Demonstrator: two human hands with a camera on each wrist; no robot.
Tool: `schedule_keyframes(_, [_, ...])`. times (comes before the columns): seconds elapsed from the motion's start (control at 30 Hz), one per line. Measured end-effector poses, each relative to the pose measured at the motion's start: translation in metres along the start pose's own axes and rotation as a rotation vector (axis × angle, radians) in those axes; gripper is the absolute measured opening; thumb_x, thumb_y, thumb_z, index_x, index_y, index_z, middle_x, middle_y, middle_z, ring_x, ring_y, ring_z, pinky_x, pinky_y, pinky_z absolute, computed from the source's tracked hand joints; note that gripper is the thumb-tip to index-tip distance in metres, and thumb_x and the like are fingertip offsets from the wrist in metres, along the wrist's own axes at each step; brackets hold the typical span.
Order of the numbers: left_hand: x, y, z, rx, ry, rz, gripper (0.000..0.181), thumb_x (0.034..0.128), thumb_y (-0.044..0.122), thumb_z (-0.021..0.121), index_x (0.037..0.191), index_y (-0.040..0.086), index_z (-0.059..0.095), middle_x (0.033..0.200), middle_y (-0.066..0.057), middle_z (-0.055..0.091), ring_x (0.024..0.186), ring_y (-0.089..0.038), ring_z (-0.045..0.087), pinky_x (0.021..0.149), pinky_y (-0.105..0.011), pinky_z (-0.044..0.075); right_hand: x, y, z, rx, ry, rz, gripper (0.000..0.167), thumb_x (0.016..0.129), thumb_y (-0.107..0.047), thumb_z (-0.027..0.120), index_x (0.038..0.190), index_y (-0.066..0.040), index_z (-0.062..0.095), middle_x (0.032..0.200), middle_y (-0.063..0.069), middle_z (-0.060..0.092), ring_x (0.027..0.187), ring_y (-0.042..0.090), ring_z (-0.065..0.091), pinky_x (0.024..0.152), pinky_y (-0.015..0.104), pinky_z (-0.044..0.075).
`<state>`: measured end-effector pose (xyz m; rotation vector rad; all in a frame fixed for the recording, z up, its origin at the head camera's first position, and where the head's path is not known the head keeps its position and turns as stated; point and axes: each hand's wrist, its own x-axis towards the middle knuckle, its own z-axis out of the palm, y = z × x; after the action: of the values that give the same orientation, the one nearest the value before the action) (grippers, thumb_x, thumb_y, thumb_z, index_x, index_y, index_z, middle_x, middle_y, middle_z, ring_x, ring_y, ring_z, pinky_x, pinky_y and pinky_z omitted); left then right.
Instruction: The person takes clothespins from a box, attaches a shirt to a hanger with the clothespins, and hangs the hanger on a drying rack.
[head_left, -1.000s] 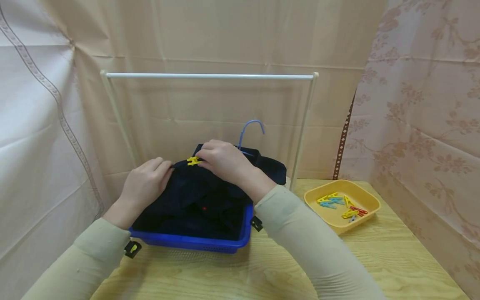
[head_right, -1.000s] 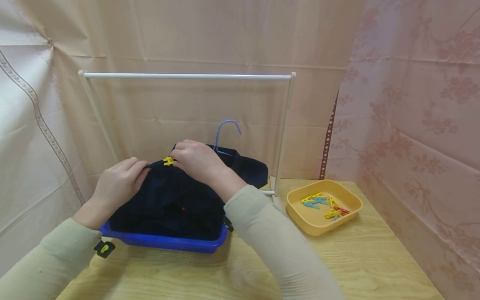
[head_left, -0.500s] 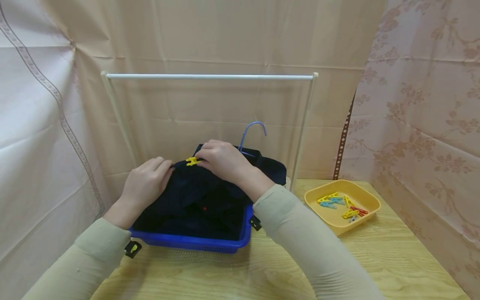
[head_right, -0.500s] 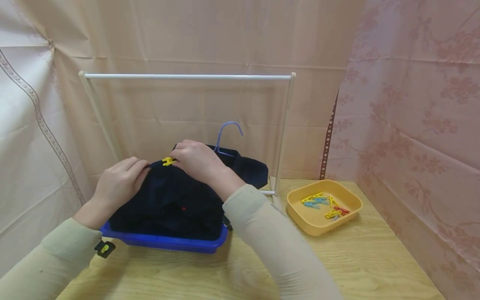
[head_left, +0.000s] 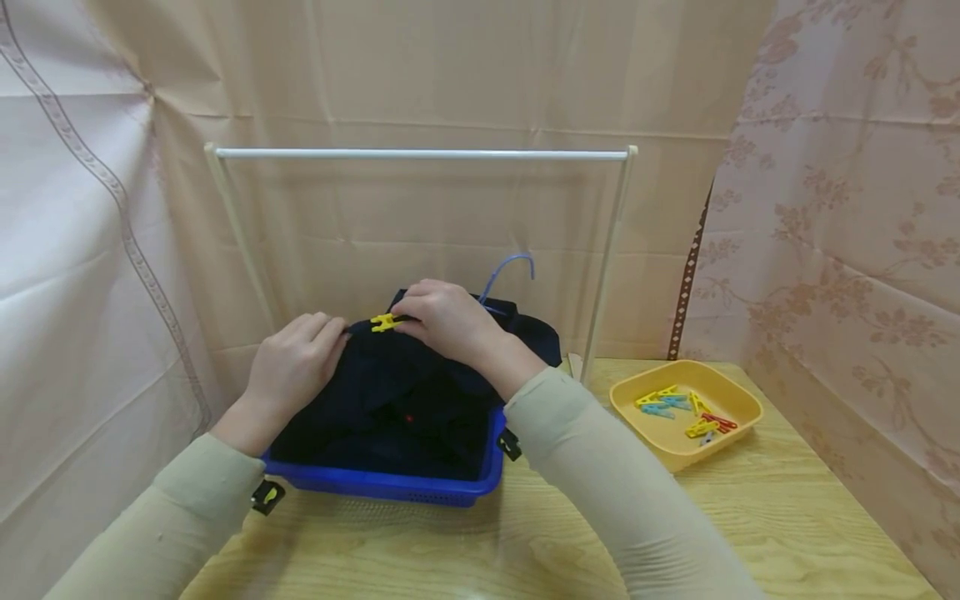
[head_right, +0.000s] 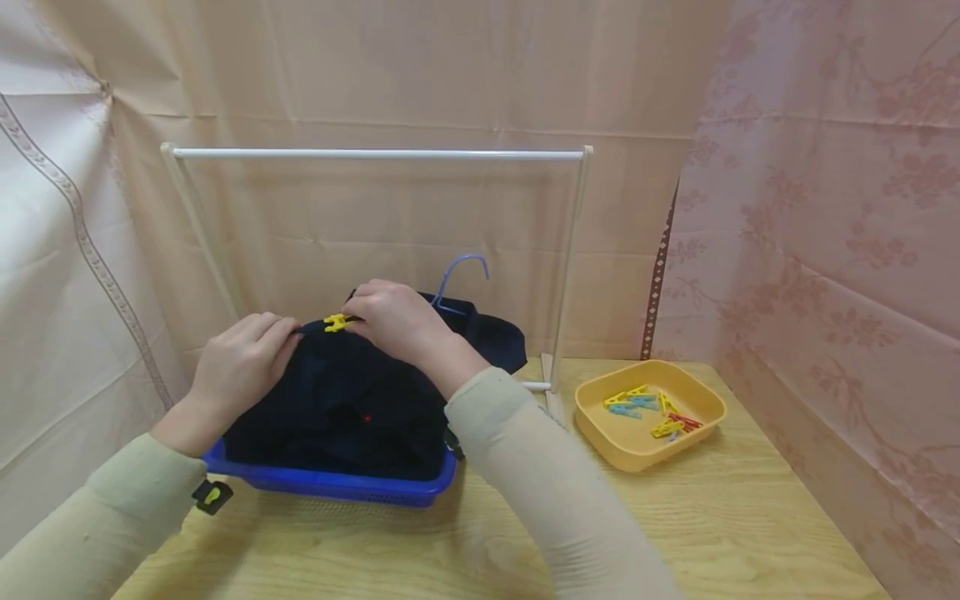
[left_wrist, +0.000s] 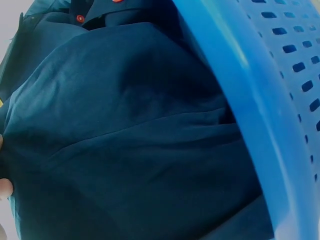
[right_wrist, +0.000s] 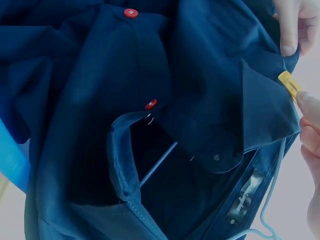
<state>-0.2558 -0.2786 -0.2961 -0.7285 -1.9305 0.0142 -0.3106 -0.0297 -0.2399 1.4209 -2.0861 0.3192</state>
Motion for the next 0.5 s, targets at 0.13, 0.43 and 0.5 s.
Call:
schedule_keyframes(0.13, [0.0001, -0.0002, 0.0010, 0.005, -0.016, 0.005, 0.019, 0.0873, 0.002, 0.076, 0.100, -0.007, 0.066, 0.087, -0.018, 0.064, 0.071, -0.035, 0.063, 0.060, -0.049, 0.059, -0.0026, 0.0050, 0.0044, 0.047, 0.007, 0.022, 0.021, 0.093, -0.022, 0.077, 0.110, -0.009, 0.078, 0.104, 0.002, 0.072, 0.097, 0.016, 0.064, 0.089, 0.021, 0.051])
schedule_keyframes(0.43, [0.0017, -0.0009, -0.0004, -0.008, -0.039, -0.009, 0.018, 0.0863, 0.003, 0.078, 0.099, -0.006, 0.068, 0.086, -0.017, 0.064, 0.071, -0.034, 0.063, 0.060, -0.048, 0.059, -0.0057, 0.0083, 0.0072, 0.082, 0.057, -0.011, 0.023, 0.092, -0.020, 0.078, 0.110, -0.007, 0.076, 0.103, 0.003, 0.070, 0.096, 0.018, 0.061, 0.086, 0.022, 0.050])
schedule_keyframes(0.5, [0.0020, -0.0008, -0.0006, -0.013, -0.042, -0.010, 0.018, 0.0864, 0.003, 0.077, 0.099, -0.005, 0.068, 0.086, -0.016, 0.065, 0.071, -0.034, 0.064, 0.060, -0.048, 0.058, -0.0069, 0.0086, 0.0080, 0.087, 0.058, -0.005, 0.024, 0.092, -0.020, 0.079, 0.111, -0.007, 0.076, 0.103, 0.004, 0.070, 0.097, 0.017, 0.061, 0.086, 0.022, 0.051])
